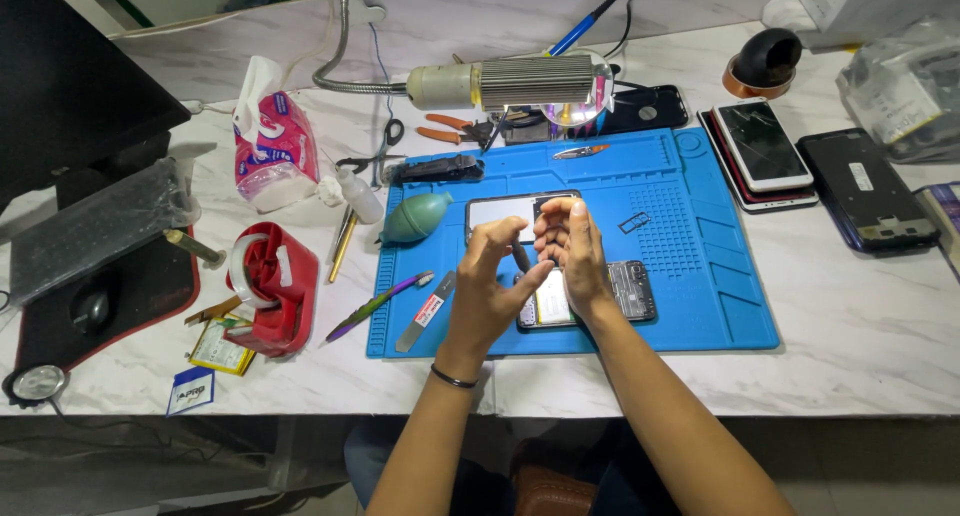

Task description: Applying adhesive strips to a mobile phone chassis during a repair process.

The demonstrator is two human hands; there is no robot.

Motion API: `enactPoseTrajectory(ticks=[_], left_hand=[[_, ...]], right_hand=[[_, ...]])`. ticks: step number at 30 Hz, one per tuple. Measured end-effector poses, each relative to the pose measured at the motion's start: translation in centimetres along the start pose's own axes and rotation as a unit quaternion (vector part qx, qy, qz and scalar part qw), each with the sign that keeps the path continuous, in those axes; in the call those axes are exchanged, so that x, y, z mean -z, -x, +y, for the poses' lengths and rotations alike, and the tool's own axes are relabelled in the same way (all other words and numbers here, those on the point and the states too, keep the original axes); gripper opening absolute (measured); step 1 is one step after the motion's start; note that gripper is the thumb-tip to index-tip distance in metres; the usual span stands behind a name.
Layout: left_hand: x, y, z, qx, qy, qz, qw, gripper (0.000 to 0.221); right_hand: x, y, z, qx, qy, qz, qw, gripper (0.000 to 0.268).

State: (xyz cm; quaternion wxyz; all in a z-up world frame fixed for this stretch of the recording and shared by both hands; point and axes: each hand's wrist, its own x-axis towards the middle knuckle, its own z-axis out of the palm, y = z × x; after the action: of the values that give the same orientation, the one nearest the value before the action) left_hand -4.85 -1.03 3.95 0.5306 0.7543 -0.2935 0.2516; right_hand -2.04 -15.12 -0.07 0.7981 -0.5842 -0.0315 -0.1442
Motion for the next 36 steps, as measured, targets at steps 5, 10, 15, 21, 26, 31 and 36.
enactPoseTrajectory(ticks=[5, 10, 15, 21, 26, 31, 36], left_hand=[[-0.1, -0.2, 1.3, 0.004, -0.018, 0.005, 1.0, 0.04], [0.0, -0.7, 2.5, -0.008, 0.082, -0.069, 0.994, 0.043], [-0.9, 0.3, 1.0, 0.01, -0.083, 0.042, 0.996, 0.033], [0.1, -0.8, 2.6, 0.007, 0.086, -0.03, 0.996, 0.038], [0.1, 0.1, 1.0, 0.016, -0.076, 0.035, 0.996, 0.041], [0.7, -0.2, 2.4, 0.041, 0.083, -0.072, 0.993, 0.04], [-0.2, 0.2, 0.4, 0.014, -0.092, 0.045, 0.995, 0.045]], right_hand=[[0.3, -0.1, 0.5, 0.0, 0.002, 0.001, 1.0, 0.057], [0.7, -0.6, 1.6, 0.001, 0.021, -0.003, 1.0, 0.058], [0.5, -0.1, 0.5, -0.005, 0.015, -0.006, 1.0, 0.058], [0.4, 0.0, 0.5, -0.009, 0.009, -0.005, 1.0, 0.058], [0.2, -0.1, -0.2, -0.003, 0.018, -0.009, 1.0, 0.058], [0.2, -0.1, 0.5, -0.001, 0.016, -0.008, 1.0, 0.057], [0.3, -0.2, 0.5, 0.006, 0.008, -0.006, 1.0, 0.055]])
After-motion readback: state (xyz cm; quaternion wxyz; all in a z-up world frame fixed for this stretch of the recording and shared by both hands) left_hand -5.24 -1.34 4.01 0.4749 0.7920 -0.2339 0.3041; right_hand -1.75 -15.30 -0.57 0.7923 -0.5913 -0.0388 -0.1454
